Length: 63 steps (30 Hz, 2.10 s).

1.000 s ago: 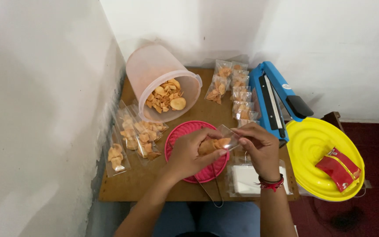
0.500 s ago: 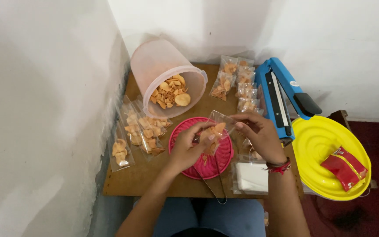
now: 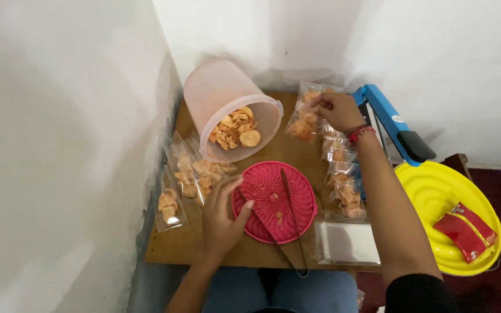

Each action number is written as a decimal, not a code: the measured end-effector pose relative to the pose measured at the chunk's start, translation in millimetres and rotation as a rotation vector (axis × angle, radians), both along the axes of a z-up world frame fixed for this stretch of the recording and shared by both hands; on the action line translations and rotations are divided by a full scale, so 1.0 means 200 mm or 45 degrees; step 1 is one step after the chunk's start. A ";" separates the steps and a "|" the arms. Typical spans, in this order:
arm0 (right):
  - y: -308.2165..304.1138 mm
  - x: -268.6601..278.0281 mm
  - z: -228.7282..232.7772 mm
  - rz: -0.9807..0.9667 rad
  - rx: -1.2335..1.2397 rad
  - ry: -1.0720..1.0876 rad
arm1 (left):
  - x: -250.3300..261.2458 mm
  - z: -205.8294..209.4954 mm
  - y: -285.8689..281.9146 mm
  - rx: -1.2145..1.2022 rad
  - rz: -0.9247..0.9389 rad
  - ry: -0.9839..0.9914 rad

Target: Sealing small plastic bags of chips using a manual heat sealer

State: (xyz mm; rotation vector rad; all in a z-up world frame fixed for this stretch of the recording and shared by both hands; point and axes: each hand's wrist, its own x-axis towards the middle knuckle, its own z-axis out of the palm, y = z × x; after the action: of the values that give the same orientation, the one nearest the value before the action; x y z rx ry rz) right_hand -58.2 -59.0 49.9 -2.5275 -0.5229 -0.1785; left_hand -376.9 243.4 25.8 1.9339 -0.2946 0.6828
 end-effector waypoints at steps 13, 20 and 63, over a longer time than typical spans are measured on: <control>0.03 0.74 -0.47 0.042 -0.641 0.173 | -0.28 -0.45 0.27 0.164 0.343 -0.051; 0.04 0.67 -0.33 0.062 -0.590 0.289 | -0.27 -0.49 0.27 0.346 0.404 -0.107; -0.05 0.56 -0.32 -0.069 -0.909 0.271 | 1.53 -0.40 -1.04 0.114 0.487 0.886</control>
State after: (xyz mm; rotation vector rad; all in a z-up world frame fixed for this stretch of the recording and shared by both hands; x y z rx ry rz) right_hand 54.3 -68.0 -14.1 -3.1978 -0.4916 0.3142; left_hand -71.2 34.7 -55.1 2.2049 0.4931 0.1972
